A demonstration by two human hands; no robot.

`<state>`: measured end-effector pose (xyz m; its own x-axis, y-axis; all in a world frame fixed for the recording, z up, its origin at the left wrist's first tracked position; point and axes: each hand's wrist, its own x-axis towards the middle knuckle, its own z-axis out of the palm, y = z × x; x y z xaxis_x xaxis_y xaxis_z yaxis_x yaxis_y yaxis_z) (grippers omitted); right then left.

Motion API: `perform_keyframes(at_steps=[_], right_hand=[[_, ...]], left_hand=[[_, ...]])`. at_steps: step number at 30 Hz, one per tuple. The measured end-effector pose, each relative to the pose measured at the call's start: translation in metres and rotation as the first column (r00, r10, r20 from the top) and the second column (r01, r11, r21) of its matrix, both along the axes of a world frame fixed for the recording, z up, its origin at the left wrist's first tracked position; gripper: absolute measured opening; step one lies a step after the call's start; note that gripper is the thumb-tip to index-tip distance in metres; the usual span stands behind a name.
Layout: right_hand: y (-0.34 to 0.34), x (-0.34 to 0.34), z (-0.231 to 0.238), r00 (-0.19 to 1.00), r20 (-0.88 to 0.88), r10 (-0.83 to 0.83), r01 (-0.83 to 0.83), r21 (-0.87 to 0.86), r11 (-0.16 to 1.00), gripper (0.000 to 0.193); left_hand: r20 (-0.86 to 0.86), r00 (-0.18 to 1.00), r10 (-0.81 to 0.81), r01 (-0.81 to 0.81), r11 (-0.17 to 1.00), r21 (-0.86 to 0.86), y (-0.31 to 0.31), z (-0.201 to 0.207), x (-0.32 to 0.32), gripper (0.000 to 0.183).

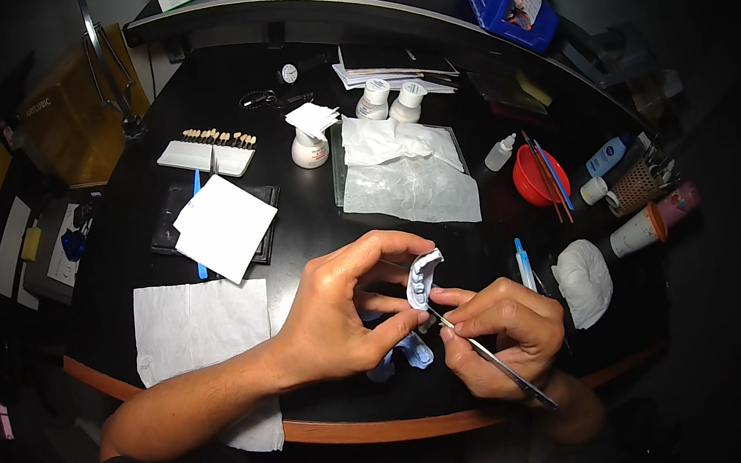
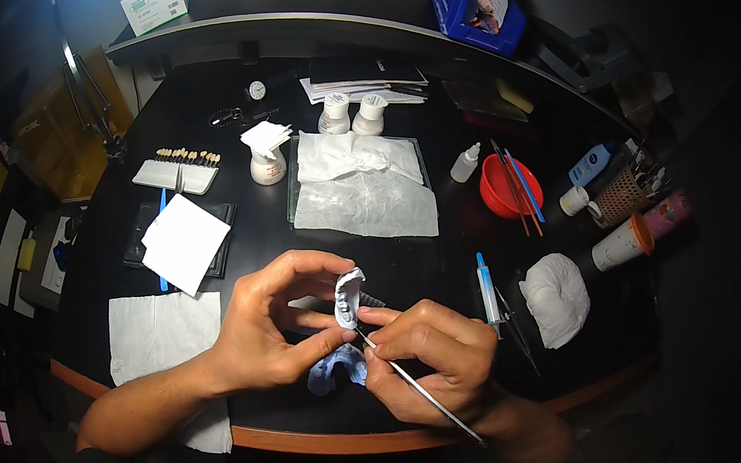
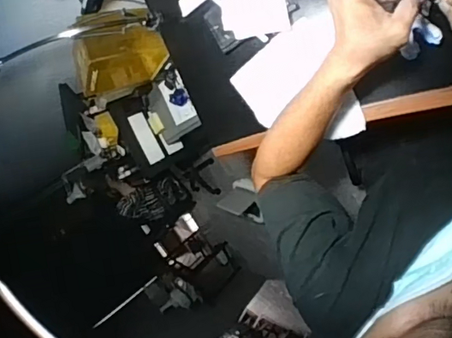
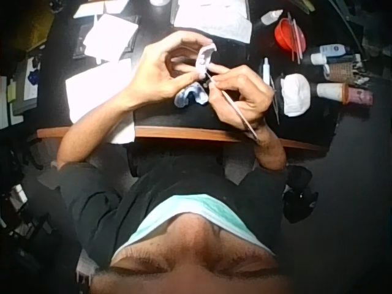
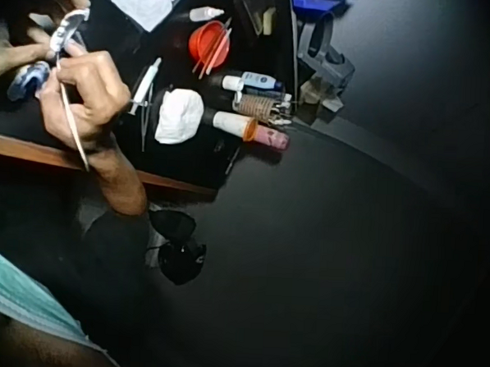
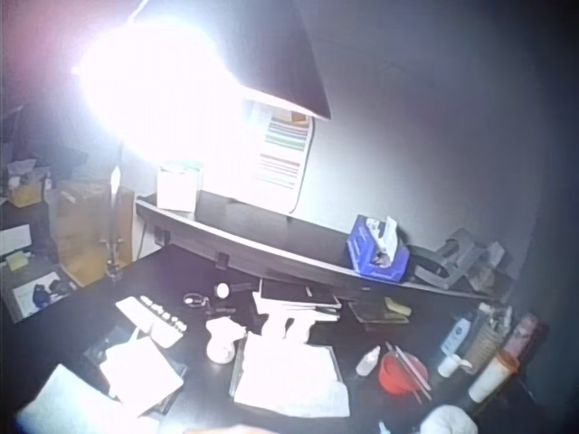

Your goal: The person cleans a blue dental appliance using a small brush and a metal tool. They scrub the surface and crevices of the appliance, then use the metal tool to remove debris from the grooves.

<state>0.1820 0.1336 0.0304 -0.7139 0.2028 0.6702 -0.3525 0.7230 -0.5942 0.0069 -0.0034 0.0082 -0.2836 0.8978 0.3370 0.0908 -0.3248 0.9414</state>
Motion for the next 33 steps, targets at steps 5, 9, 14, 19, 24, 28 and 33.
perform_keyframes(at_steps=[5, 9, 14, 19, 24, 28, 33], right_hand=[[-0.001, 0.002, 0.002, 1.0, 0.029, 0.002, -0.002, 0.01, 1.0, 0.016], [0.001, 0.001, 0.003, 0.999, 0.043, 0.024, -0.025, 0.008, 1.0, 0.016], [0.002, 0.001, 0.004, 0.996, 0.073, 0.046, -0.046, 0.002, 0.999, 0.015], [0.005, 0.002, 0.004, 0.993, 0.088, 0.073, -0.073, -0.007, 0.997, 0.014], [0.006, 0.003, 0.006, 0.989, 0.125, 0.074, -0.074, -0.007, 0.997, 0.012], [0.008, 0.003, 0.007, 0.988, 0.13, 0.079, -0.08, 0.004, 0.997, 0.012], [0.012, 0.007, 0.008, 0.975, 0.198, 0.106, -0.111, 0.015, 0.994, 0.016]], left_hand=[[-0.093, 0.995, 0.021, -0.017, 0.999, 0.043, 0.001, -0.002, 0.0, 0.057], [-0.102, 0.994, 0.026, -0.022, 0.999, 0.038, 0.001, -0.001, 0.0, 0.055], [-0.155, 0.987, 0.034, -0.031, 0.999, 0.023, 0.0, -0.001, -0.001, 0.055], [-0.209, 0.977, 0.04, -0.032, 0.999, 0.044, 0.001, -0.003, -0.002, 0.057], [-0.199, 0.98, 0.022, -0.019, 1.0, 0.016, 0.001, -0.003, 0.0, 0.057], [-0.223, 0.975, 0.004, -0.003, 1.0, 0.004, 0.001, -0.003, -0.001, 0.058], [-0.222, 0.975, -0.012, 0.012, 1.0, 0.001, 0.0, -0.002, -0.001, 0.06]])
